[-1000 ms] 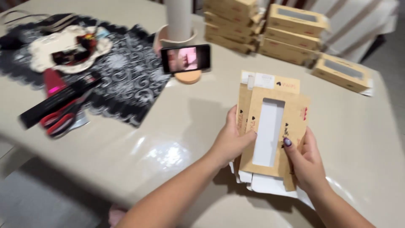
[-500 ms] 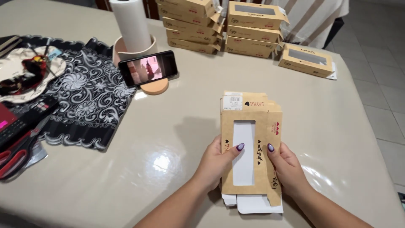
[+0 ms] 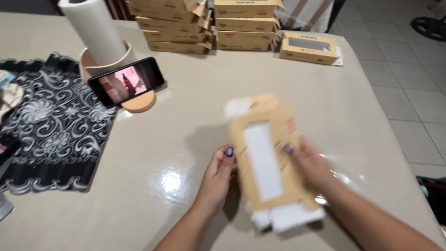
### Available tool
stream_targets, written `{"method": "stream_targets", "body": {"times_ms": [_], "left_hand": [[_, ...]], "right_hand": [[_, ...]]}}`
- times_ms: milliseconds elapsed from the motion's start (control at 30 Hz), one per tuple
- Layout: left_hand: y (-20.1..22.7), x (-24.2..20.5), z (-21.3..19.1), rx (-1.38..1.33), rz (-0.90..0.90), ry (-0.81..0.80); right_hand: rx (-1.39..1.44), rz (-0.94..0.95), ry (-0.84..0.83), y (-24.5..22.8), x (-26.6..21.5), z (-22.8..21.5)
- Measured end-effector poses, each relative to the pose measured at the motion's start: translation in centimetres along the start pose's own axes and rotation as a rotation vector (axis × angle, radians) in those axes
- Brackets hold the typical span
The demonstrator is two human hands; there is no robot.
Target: Folding flat cardboard templates into assembled boxes
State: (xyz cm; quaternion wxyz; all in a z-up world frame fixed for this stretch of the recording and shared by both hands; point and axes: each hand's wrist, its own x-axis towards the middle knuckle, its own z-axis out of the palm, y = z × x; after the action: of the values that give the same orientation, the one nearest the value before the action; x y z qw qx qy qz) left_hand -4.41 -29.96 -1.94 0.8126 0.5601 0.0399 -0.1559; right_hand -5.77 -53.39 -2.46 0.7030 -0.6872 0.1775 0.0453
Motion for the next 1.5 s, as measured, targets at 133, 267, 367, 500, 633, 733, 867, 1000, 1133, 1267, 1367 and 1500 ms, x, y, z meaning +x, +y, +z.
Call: {"method": "stream_targets", "body": {"times_ms": [133,267,367,500,633,733,867,1000,1133,1267,1367,1500], "left_hand": [[1.4,0.1,0.0,-0.041,-0.153,-0.033],[2.9,-0.4,0.0,-0.015,-0.19,-0.011],[3.2,-0.5,0.1,0.055,-0.232,-0.016],[3.0,-0.3,0.0,0.042,-0.233,-0.012],[2.9,-0.2,-0.3,0.03,-0.227,0.006],[3.2,-0.2,-0.2,0.04,-0.229,0.012],[2.3,0.1,-0.6,0.021,-0.228,-0.009],[2.0,0.2,-0.7,0.03,-0.229,-0.021],[2.3,0.0,-0.8,0.032,-0.235,-0.039],[1.7,0.4,-1.4,0.068,-0.214,-0.029],[2.2,0.6,-1.2,0.125,-0.266,0.041],[2.0,1.0,-1.4,0.174,-0.298,0.084]], "right_hand": [[-0.255,-0.003,0.29,-1.9,3.8,-8.3],[-0.379,0.184,0.438,-4.5,3.9,-12.4],[-0.353,0.193,0.458,-2.9,5.6,-17.4],[-0.343,0.287,0.445,-4.7,5.1,-18.9],[-0.264,0.217,0.403,-5.6,4.9,-19.7],[-0.332,0.187,0.39,-5.8,5.4,-21.1],[-0.347,0.132,0.434,-5.6,6.8,-23.1],[-0.565,0.215,0.431,-10.3,7.6,-19.8],[-1.316,0.027,0.378,-11.1,14.5,-23.0],[-1.561,-0.216,0.18,-11.0,22.2,-25.7],[-1.533,-0.036,0.111,-12.5,24.1,-23.6],[-1.659,-0.055,-0.005,-13.7,26.6,-22.4]]}}
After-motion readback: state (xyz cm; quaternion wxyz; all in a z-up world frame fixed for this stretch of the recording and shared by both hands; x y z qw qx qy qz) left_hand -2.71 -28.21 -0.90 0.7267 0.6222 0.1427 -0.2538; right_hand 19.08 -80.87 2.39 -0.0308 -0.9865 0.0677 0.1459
